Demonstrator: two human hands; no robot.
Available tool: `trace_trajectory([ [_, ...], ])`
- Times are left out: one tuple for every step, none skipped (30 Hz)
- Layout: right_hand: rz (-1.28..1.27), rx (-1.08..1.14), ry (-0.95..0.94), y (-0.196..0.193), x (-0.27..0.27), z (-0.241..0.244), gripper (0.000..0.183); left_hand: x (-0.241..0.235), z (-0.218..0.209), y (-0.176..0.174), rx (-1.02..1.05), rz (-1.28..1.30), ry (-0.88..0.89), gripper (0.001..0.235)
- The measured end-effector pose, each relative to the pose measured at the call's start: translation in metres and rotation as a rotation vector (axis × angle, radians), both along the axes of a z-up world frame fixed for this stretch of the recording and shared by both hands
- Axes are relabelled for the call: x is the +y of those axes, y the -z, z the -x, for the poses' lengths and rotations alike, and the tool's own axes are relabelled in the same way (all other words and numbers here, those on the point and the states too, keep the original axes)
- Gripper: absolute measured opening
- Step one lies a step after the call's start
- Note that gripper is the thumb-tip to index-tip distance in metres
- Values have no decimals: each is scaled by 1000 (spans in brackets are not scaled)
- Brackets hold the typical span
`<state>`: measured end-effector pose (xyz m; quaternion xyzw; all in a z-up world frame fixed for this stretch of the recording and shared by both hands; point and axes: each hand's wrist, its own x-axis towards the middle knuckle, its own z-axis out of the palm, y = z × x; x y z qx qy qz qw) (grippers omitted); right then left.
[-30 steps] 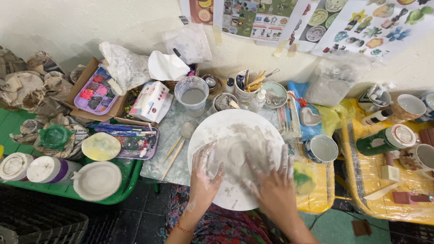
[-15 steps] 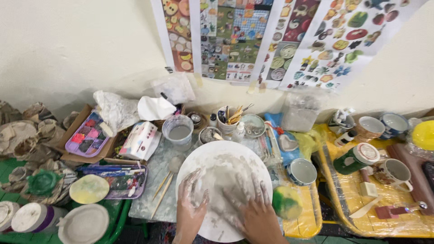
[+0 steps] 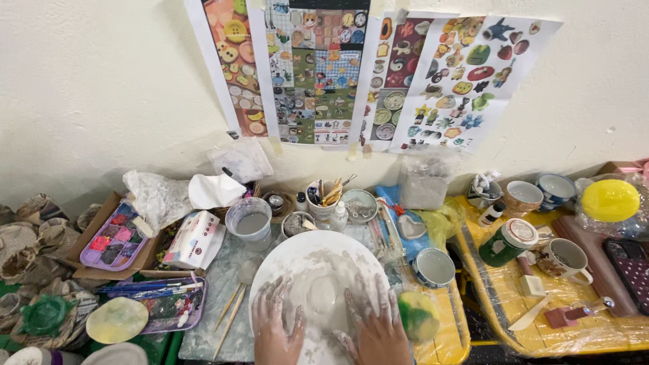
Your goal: The person works with a piece of clay on a plate by hand, repeatedly pressing, rolling, and shaping it into a sphere and then a cylinder.
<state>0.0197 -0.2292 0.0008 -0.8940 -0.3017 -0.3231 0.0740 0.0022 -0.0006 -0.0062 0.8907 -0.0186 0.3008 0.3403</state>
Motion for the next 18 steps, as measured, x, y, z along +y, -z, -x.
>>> trace_trajectory([
  [15,12,5,3,1,1,74,0,-1,3,-17,-60,-16,67],
  [29,24,10,6,4,2,77,1,-3,7,6,-71,-2,69],
  [45,39,13,8,6,5,79,2,-2,11,33,-80,10,70],
  [45,42,15,10,6,6,79,2,-2,15,60,-90,22,72],
  [46,43,19,11,6,5,79,2,-3,19,67,-104,3,70],
  [46,45,23,11,5,4,79,1,-3,24,74,-118,-15,68],
  [39,60,37,10,4,1,81,0,-3,29,79,-134,-32,66],
  [32,75,51,9,2,-4,82,0,-3,33,91,-153,-32,66],
  [23,89,63,7,1,-10,83,0,-4,37,101,-172,-35,65],
  [30,124,88,5,2,-16,84,1,-5,40,112,-192,-37,65],
  [38,158,112,4,4,-23,85,2,-6,43,101,-176,-44,64],
  [44,193,135,3,6,-29,86,2,-7,47,90,-159,-51,63],
  [71,187,120,2,8,-35,84,3,-8,49,81,-143,-57,62],
  [97,181,104,0,10,-40,82,5,-9,52,70,-159,-52,62],
  [124,171,89,-3,12,-46,79,6,-11,54,55,-174,-48,62],
  [119,242,70,-5,15,-49,77,7,-13,57,40,-189,-44,61],
  [112,313,51,-7,21,-52,76,8,-14,61,38,-199,-41,65],
  [106,385,33,-9,27,-54,74,9,-15,65,35,-209,-39,69],
])
